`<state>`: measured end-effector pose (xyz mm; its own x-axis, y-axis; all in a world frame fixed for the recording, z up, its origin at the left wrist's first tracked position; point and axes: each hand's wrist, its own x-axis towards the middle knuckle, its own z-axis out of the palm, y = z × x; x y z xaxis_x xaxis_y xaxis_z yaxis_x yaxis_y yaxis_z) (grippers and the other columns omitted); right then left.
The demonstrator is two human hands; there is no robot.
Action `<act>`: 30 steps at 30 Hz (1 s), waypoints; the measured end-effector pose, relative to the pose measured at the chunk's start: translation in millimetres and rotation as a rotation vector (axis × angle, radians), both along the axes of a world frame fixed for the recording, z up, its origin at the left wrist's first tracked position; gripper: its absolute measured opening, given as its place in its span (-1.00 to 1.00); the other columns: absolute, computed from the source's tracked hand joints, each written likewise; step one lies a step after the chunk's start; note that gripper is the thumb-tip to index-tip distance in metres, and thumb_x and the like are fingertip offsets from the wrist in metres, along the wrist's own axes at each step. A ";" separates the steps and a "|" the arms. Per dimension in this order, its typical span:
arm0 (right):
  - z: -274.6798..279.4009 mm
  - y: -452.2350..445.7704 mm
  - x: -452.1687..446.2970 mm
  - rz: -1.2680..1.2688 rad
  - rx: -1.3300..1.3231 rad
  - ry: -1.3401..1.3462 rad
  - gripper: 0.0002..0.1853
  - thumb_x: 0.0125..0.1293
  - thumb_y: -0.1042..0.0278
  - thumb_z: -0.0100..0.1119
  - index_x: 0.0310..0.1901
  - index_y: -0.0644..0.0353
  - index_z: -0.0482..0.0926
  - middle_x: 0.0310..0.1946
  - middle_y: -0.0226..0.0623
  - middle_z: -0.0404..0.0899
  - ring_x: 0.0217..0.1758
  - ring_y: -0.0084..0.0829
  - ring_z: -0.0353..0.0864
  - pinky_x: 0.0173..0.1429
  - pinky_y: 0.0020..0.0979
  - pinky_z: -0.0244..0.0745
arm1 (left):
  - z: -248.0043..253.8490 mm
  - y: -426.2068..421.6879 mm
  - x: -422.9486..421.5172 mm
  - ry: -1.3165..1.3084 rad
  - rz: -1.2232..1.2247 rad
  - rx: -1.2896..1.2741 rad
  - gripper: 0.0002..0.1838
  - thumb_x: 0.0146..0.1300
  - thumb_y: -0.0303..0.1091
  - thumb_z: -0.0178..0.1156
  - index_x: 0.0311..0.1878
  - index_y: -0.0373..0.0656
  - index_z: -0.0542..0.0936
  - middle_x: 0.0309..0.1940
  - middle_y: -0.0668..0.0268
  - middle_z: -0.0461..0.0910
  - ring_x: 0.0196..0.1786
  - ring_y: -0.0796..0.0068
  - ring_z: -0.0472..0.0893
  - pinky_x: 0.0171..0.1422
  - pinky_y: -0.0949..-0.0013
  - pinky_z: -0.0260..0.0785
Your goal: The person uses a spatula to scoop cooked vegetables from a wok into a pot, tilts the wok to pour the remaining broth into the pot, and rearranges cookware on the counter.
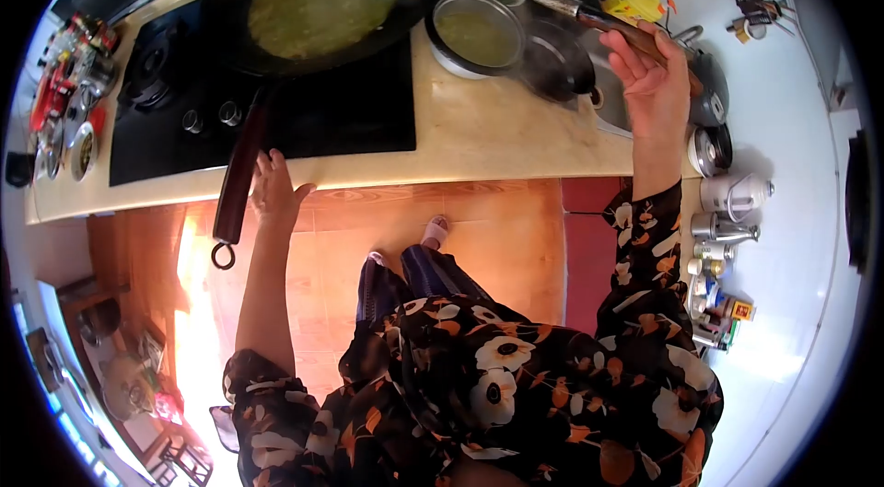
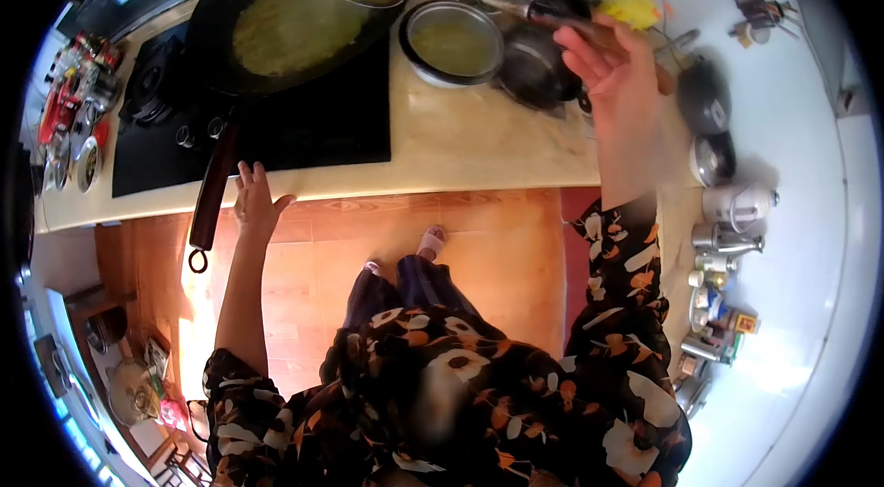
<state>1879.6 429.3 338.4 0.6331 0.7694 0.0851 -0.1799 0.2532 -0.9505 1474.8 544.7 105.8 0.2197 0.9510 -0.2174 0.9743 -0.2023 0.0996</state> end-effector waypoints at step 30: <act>-69.3 -92.9 38.2 -0.305 -0.129 -0.064 -0.63 0.33 0.25 -0.02 0.00 0.42 0.41 -0.13 0.07 0.59 -0.04 -0.15 0.64 -0.01 -0.37 0.59 | -2.3 -2.3 0.0 0.047 -0.066 0.078 -0.07 -0.07 -0.08 0.42 0.32 -0.25 0.18 0.36 -0.11 0.06 0.30 -0.07 0.27 0.06 0.14 0.50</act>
